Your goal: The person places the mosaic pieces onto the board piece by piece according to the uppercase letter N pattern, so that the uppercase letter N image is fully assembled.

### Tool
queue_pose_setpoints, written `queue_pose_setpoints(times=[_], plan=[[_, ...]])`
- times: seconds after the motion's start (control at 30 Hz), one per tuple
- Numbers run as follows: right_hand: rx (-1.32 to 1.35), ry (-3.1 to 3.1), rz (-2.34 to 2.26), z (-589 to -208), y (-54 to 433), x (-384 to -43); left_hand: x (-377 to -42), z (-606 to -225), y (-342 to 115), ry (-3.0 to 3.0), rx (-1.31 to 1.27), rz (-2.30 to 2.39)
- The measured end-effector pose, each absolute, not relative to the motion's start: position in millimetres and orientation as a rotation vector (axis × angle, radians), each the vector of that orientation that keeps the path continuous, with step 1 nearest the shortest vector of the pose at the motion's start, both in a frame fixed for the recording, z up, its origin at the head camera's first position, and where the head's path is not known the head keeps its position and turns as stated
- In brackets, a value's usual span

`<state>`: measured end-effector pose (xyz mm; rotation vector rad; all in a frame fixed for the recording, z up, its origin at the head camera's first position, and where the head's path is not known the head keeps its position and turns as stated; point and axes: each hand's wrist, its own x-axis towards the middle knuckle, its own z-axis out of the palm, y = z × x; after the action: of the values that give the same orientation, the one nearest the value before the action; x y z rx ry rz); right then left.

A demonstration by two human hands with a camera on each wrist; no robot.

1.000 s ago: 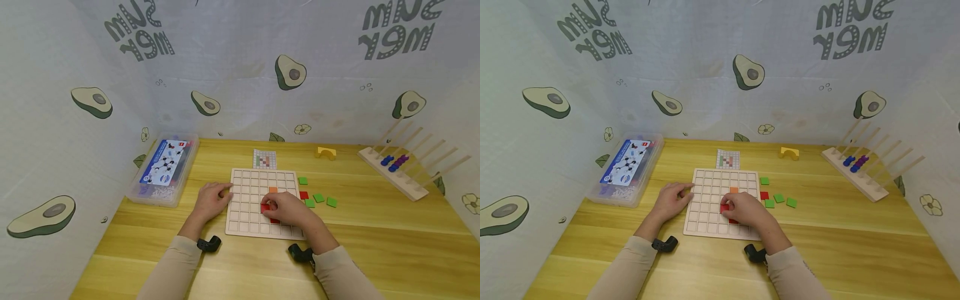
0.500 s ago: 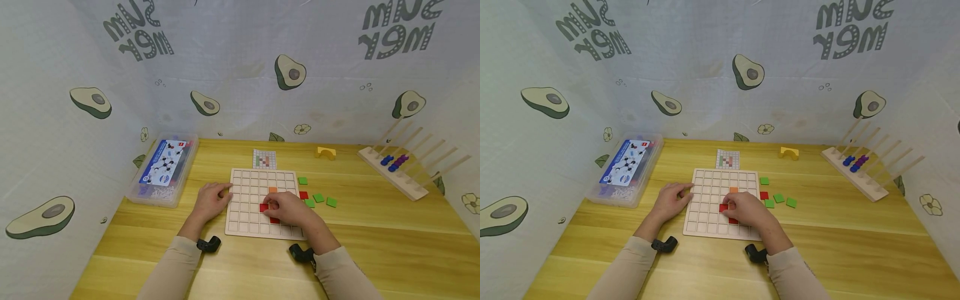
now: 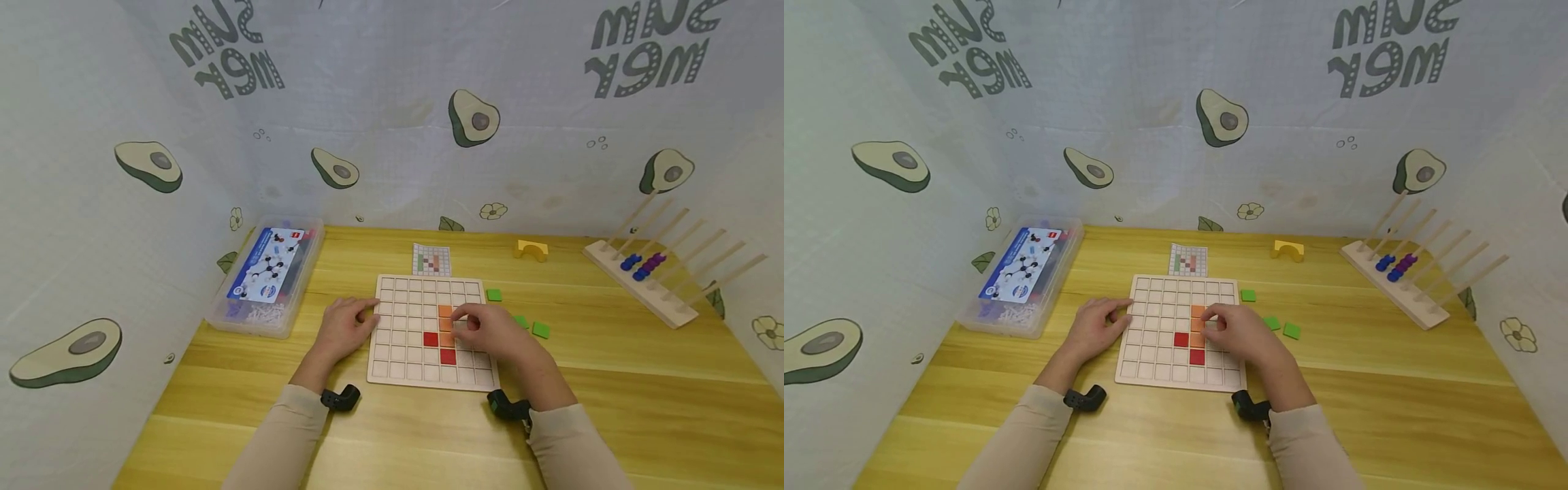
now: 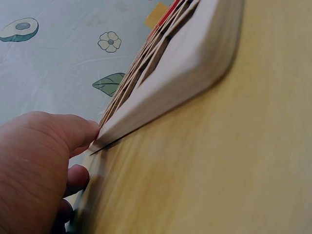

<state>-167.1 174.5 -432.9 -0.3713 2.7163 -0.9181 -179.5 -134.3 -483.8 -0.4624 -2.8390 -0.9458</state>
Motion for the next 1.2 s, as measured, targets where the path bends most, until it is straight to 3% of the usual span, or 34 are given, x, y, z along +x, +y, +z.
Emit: queue_pose_setpoints(times=[0.53,1.2], plan=[[-0.158,2.804,-0.888,-441.8,231.1,-176.5,-180.2,-485.3,-134.3,-2.842,-0.461,-0.933],[0.034,2.821,-0.756,-445.4,251.9,-176.3,-178.6,-484.8,-134.4,-2.830,-0.464,-0.955]])
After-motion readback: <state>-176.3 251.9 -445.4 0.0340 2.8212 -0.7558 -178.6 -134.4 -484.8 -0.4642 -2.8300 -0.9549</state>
